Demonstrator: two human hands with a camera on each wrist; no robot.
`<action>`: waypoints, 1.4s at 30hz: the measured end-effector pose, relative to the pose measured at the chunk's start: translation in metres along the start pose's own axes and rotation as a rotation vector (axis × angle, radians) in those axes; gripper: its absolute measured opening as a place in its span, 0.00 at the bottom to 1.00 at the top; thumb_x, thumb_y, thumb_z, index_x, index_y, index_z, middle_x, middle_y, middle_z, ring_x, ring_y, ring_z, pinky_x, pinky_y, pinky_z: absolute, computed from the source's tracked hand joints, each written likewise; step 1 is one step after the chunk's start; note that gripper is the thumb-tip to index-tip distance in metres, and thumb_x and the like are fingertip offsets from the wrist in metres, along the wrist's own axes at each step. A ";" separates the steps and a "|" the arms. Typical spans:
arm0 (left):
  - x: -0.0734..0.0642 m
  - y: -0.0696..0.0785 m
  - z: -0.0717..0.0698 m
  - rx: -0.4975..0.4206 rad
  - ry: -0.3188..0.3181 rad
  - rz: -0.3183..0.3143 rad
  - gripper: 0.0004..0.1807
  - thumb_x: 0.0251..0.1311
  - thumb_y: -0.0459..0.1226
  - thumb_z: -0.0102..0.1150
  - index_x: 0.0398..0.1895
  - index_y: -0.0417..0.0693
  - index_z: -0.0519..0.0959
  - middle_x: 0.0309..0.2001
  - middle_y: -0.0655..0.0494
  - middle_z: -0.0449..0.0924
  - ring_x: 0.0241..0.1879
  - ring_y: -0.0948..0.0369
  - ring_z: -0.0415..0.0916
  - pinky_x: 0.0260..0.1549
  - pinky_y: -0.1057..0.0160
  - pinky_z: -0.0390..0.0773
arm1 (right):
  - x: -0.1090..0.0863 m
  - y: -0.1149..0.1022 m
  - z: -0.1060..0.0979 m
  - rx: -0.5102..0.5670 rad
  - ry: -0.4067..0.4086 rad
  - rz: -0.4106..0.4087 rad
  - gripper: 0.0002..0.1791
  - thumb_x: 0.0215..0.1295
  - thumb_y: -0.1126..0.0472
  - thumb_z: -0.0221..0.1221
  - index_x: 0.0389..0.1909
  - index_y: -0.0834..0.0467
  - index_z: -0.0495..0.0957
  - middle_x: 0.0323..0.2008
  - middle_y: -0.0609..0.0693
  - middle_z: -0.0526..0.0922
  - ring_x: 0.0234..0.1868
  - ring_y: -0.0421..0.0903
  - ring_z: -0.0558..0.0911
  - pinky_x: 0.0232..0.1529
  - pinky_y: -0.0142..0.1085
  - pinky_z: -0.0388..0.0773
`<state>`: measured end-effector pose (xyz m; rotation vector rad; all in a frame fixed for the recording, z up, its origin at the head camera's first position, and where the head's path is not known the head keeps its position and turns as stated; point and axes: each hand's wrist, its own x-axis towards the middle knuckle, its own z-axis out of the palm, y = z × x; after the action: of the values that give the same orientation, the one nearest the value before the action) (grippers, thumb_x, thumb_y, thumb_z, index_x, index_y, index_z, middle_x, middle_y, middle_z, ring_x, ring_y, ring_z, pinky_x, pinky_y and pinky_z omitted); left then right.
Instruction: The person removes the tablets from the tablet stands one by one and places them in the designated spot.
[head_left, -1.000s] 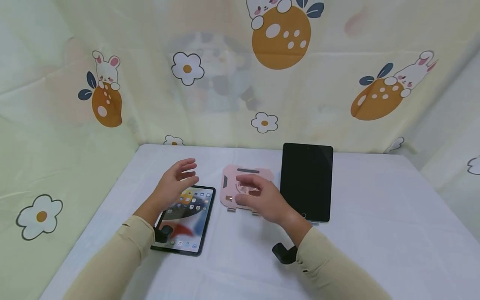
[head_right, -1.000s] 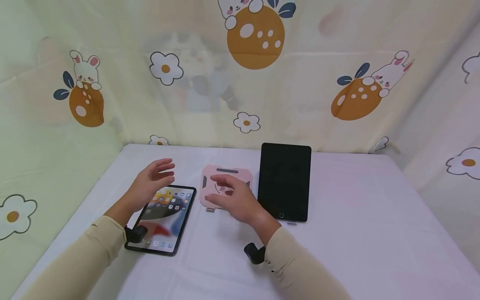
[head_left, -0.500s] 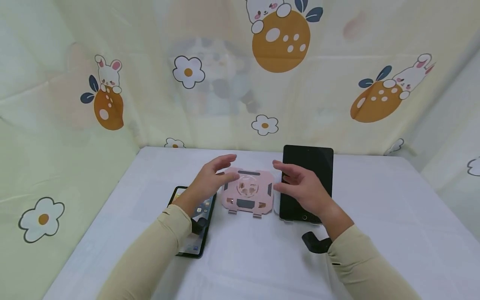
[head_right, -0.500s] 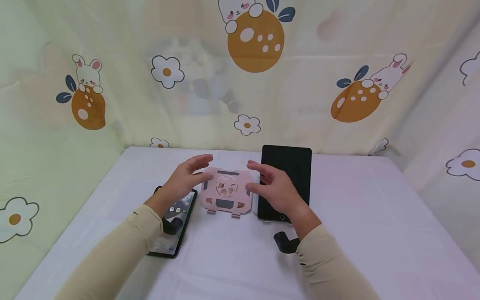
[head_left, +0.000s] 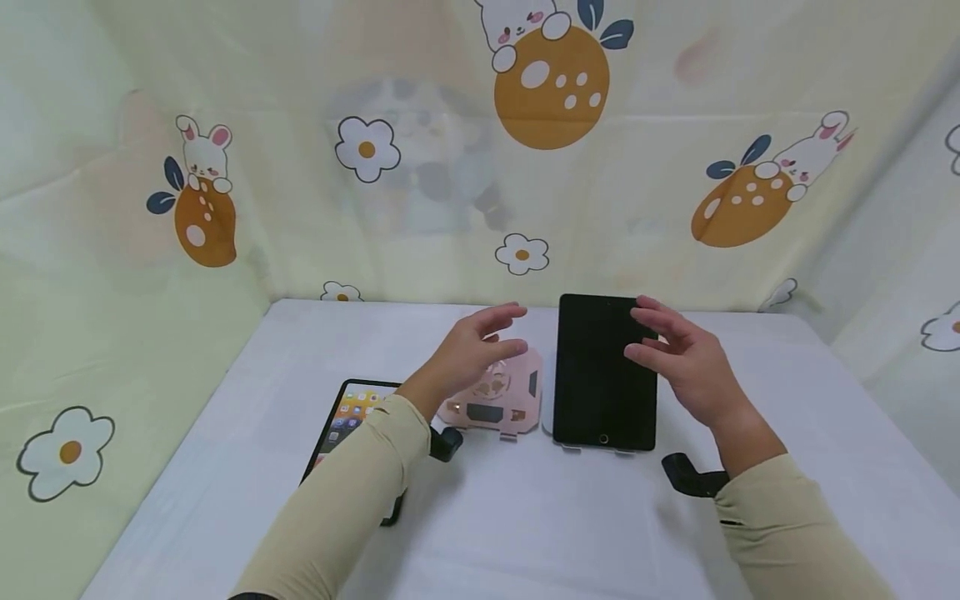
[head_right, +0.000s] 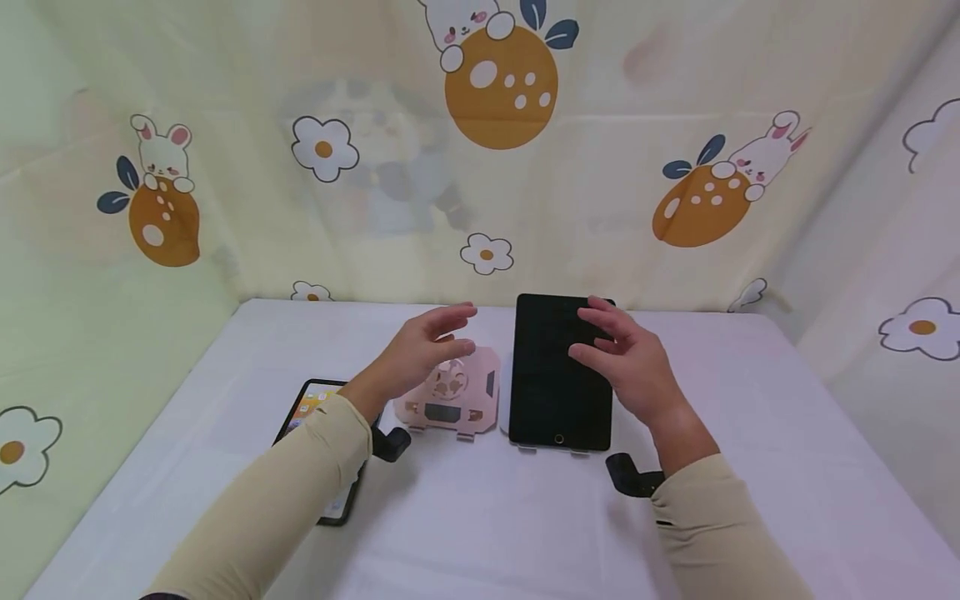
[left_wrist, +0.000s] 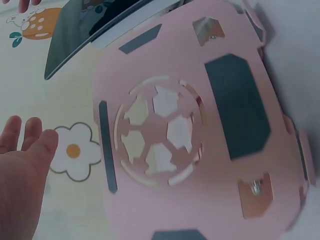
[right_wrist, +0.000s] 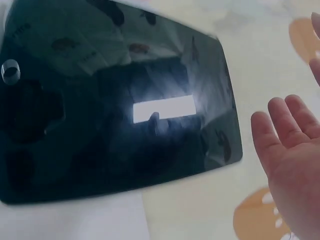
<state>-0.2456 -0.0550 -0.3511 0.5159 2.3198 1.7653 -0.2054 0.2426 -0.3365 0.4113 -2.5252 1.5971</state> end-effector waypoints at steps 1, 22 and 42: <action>0.002 0.001 0.003 -0.005 -0.006 -0.003 0.28 0.66 0.40 0.65 0.69 0.54 0.73 0.71 0.62 0.67 0.70 0.60 0.61 0.67 0.58 0.62 | 0.000 0.002 -0.004 -0.006 0.007 0.009 0.31 0.72 0.59 0.60 0.71 0.65 0.65 0.75 0.55 0.59 0.69 0.62 0.66 0.54 0.20 0.69; 0.045 0.003 0.047 -0.068 -0.048 -0.060 0.27 0.65 0.43 0.66 0.68 0.58 0.74 0.75 0.64 0.59 0.73 0.59 0.58 0.63 0.54 0.68 | 0.015 0.044 -0.021 0.038 0.003 0.177 0.36 0.72 0.55 0.60 0.75 0.59 0.57 0.79 0.57 0.46 0.75 0.65 0.52 0.66 0.66 0.56; 0.062 -0.003 0.058 -0.043 -0.079 -0.110 0.25 0.66 0.42 0.65 0.66 0.56 0.76 0.66 0.57 0.71 0.61 0.59 0.69 0.62 0.56 0.69 | 0.031 0.064 -0.015 0.159 -0.052 0.221 0.34 0.73 0.57 0.59 0.74 0.61 0.58 0.69 0.64 0.63 0.57 0.46 0.72 0.65 0.50 0.65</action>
<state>-0.2838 0.0194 -0.3663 0.4346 2.2078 1.7085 -0.2543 0.2767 -0.3777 0.1969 -2.5675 1.8973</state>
